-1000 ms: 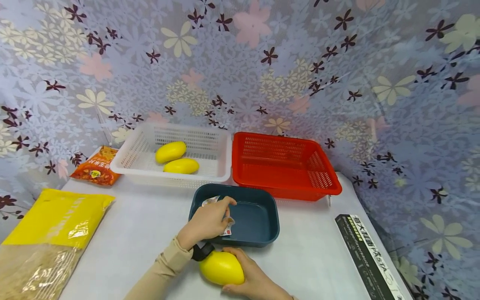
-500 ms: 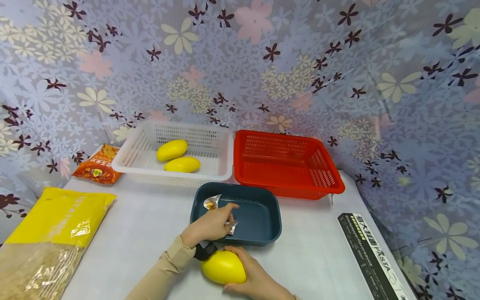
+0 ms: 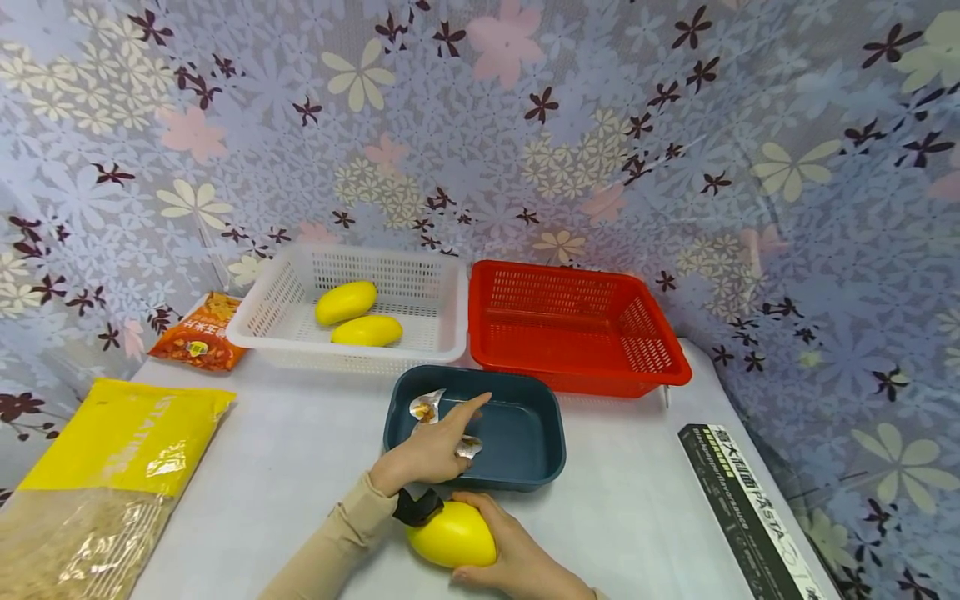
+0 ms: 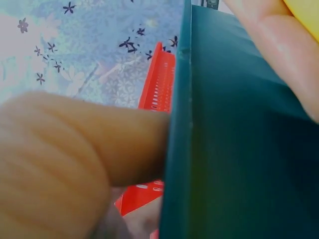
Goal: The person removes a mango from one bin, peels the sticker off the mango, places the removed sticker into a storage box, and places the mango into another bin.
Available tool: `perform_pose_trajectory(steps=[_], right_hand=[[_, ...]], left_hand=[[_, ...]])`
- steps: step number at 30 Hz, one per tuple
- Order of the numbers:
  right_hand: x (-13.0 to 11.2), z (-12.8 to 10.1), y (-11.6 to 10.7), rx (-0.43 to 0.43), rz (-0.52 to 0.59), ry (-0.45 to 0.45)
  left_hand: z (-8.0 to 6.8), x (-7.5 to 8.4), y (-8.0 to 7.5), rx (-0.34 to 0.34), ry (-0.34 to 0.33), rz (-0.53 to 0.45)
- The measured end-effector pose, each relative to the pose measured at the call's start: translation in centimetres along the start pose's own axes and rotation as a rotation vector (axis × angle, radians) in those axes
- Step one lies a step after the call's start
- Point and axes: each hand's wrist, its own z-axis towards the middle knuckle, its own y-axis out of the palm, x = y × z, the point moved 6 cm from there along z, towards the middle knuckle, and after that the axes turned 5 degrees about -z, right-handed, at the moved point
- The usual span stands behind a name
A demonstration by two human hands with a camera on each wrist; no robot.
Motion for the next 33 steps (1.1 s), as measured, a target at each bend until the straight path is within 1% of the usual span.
perform_pose_trajectory(steps=[3, 5, 7, 8, 9, 11, 12, 15, 17, 19, 20, 23, 26, 29, 31, 33], right_hand=[[0.0, 0.0, 0.0, -0.006, 0.013, 0.003], [0.0, 0.0, 0.1, -0.005, 0.013, 0.001], [0.0, 0.1, 0.1, -0.003, 0.009, 0.0], [0.1, 0.1, 0.2, -0.001, 0.008, 0.001], [0.1, 0.1, 0.2, -0.001, 0.009, 0.007], [0.1, 0.1, 0.2, 0.002, 0.007, 0.016], [0.1, 0.1, 0.1, 0.002, 0.011, 0.023], [0.2, 0.2, 0.2, -0.002, 0.038, 0.05], [0.3, 0.2, 0.1, -0.001, 0.048, 0.061], [0.4, 0.2, 0.2, 0.003, 0.044, 0.065], [0.4, 0.3, 0.2, 0.005, 0.041, 0.067], [0.3, 0.2, 0.2, 0.019, 0.011, 0.05], [0.1, 0.1, 0.1, 0.031, 0.008, 0.051], [-0.2, -0.1, -0.3, 0.045, 0.023, 0.057], [-0.7, -0.2, -0.8, 0.061, 0.044, 0.04], [-1.3, -0.1, -1.4, 0.089, 0.046, 0.0]], left_hand=[[0.0, 0.4, -0.4, 0.036, 0.025, -0.038], [-0.2, 0.8, -1.1, 0.082, 0.036, -0.069], [-0.4, 1.2, -2.1, 0.157, 0.048, -0.115], [-0.5, 1.4, -2.8, 0.208, 0.053, -0.131], [-0.7, 1.5, -3.6, 0.271, 0.054, -0.134], [-1.1, 1.4, -5.2, 0.423, 0.036, -0.148], [-1.4, 1.3, -6.1, 0.509, 0.019, -0.161], [-2.6, 0.2, -8.6, 0.804, -0.036, -0.19], [-3.6, -0.7, -10.2, 0.971, -0.073, -0.211], [-4.6, -1.7, -11.5, 1.09, -0.11, -0.224], [-5.1, -2.2, -12.1, 1.13, -0.134, -0.231], [-6.4, -3.4, -13.4, 1.198, -0.208, -0.25], [-7.3, -4.5, -14.3, 1.247, -0.278, -0.244], [-7.7, -5.6, -14.6, 1.268, -0.349, -0.217], [-7.8, -6.2, -14.7, 1.269, -0.387, -0.196], [-7.8, -6.7, -14.8, 1.27, -0.41, -0.177]])
